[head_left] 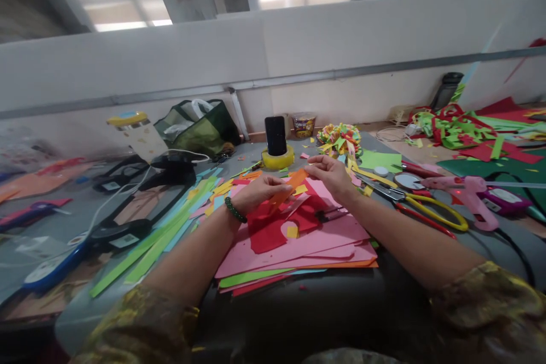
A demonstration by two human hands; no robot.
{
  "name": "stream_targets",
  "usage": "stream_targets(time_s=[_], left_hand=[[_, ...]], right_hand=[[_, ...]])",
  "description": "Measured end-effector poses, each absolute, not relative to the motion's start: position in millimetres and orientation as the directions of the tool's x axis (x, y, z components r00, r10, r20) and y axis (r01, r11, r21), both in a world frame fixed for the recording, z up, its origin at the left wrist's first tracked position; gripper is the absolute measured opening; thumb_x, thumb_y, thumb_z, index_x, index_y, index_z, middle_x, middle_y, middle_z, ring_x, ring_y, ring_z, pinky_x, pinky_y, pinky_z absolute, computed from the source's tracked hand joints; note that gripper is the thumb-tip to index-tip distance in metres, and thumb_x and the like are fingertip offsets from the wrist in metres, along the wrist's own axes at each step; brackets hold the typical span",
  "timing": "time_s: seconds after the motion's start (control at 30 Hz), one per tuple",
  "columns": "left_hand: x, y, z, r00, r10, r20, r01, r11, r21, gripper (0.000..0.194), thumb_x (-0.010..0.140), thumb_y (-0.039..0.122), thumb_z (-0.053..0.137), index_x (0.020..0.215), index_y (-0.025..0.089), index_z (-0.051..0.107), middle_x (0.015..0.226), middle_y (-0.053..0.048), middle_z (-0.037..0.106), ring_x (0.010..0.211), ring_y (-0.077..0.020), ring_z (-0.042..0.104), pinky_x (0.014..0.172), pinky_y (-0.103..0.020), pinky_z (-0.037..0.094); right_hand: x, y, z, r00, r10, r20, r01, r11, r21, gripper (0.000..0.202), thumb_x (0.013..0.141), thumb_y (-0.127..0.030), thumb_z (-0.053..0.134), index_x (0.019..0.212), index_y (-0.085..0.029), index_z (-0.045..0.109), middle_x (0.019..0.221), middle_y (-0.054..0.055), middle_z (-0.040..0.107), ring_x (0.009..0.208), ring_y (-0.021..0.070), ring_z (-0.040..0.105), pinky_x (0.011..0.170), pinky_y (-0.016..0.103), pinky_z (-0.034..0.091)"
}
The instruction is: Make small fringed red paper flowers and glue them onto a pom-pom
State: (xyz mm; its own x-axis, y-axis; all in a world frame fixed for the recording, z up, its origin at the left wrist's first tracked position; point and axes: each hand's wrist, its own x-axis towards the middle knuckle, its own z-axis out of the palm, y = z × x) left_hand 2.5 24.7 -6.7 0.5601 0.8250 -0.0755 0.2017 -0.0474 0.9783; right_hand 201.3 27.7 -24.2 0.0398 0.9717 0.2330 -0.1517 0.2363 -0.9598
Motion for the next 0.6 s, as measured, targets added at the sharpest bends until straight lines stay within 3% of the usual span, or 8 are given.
stream_targets(time_s=[0.13,0.23,0.37,0.5,0.6], left_hand=[[-0.2,26.9,-4.3,0.545,0.836,-0.057,0.223,-0.079,0.972,0.024,0.065,0.04,0.078,0.061,0.016,0.076,0.061,-0.006,0.071,0.055,-0.0134,0.057,0.054,-0.024,0.043],[1.3,24.5,-3.3,0.556,0.83,-0.055,0.239,-0.097,0.966,0.024,0.066,0.04,0.076,0.058,0.017,0.075,0.057,-0.004,0.068,0.051,-0.0119,0.053,0.051,-0.023,0.039],[2.0,23.2,-2.3,0.597,0.799,-0.072,0.27,-0.115,0.956,0.026,0.068,0.041,0.075,0.057,0.018,0.074,0.051,-0.001,0.064,0.045,-0.0093,0.046,0.046,-0.022,0.034],[-7.9,32.4,0.0,0.653,0.748,-0.119,0.279,-0.091,0.956,0.029,0.066,0.042,0.078,0.053,0.017,0.071,0.045,0.001,0.057,0.042,-0.0071,0.04,0.043,-0.021,0.031],[-20.8,43.5,2.5,0.599,0.759,-0.253,0.313,0.069,0.947,0.029,0.061,0.039,0.084,0.056,0.014,0.071,0.051,-0.001,0.063,0.048,-0.0088,0.051,0.047,-0.019,0.038]], right_hand=[[210.4,34.6,-19.1,0.083,0.976,0.2,-0.208,0.213,-0.955,0.042,0.051,-0.042,0.086,0.077,-0.022,0.06,0.064,-0.003,0.067,0.061,0.0117,0.061,0.061,0.026,0.051],[206.5,31.2,-20.2,-0.063,0.983,0.171,-0.182,0.157,-0.971,0.041,0.055,-0.044,0.084,0.08,-0.021,0.062,0.067,-0.003,0.068,0.061,0.0105,0.06,0.057,0.024,0.049],[199.8,24.8,-24.3,-0.236,0.956,0.175,-0.106,0.154,-0.982,0.041,0.051,-0.037,0.087,0.081,-0.019,0.066,0.06,-0.004,0.066,0.057,0.0098,0.058,0.058,0.024,0.049],[205.6,27.1,-21.5,-0.182,0.969,0.166,-0.086,0.153,-0.985,0.039,0.048,-0.037,0.087,0.074,-0.017,0.067,0.06,-0.002,0.068,0.056,0.0103,0.059,0.06,0.026,0.05],[211.1,31.9,-18.1,-0.099,0.98,0.172,-0.101,0.162,-0.982,0.04,0.045,-0.039,0.088,0.072,-0.017,0.067,0.058,-0.003,0.067,0.055,0.01,0.059,0.059,0.026,0.05]])
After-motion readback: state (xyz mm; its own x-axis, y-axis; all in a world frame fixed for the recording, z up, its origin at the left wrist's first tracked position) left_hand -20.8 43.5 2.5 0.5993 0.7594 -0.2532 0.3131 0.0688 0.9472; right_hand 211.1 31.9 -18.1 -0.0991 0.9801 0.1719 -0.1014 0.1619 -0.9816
